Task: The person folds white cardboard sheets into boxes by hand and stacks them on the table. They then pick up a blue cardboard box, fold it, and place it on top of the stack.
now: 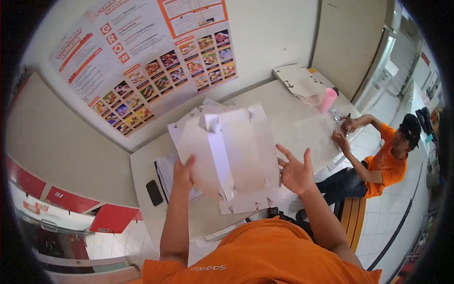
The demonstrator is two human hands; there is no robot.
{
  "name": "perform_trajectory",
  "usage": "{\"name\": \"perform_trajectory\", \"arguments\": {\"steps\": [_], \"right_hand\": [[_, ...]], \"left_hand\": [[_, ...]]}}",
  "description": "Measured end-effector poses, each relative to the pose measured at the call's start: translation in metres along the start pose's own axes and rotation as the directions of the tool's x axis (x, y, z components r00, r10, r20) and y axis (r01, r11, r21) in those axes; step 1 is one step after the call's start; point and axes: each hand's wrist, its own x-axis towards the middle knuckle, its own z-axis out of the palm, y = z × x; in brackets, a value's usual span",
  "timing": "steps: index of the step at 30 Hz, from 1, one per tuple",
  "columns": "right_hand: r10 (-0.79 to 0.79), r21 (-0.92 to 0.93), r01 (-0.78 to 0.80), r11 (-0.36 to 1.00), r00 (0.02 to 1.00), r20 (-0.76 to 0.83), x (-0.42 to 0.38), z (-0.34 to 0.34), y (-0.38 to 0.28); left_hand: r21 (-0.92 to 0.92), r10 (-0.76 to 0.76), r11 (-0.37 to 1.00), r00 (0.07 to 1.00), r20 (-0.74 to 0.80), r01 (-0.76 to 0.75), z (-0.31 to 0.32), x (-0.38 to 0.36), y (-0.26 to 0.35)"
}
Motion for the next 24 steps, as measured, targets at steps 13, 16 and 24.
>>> {"name": "perform_trajectory", "arguments": {"steps": [13,16,24], "right_hand": [[-0.405,-0.758,-0.603,-0.247,0.775,-0.485,-0.015,-0.175,0.015],[-0.362,-0.795,-0.600,-0.092,0.763,-0.535,-0.020,-0.184,0.025],[-0.250,-0.622,-0.633,0.461,0.580,-0.775,0.013,-0.166,0.034]], "left_hand": [[0.965,-0.106,0.232,0.989,-0.104,0.126,-0.010,0.011,-0.084],[0.967,-0.237,0.137,0.955,-0.181,0.217,-0.018,-0.017,-0.166],[0.888,-0.183,0.289,0.931,-0.316,0.358,0.010,-0.031,-0.161]]}}
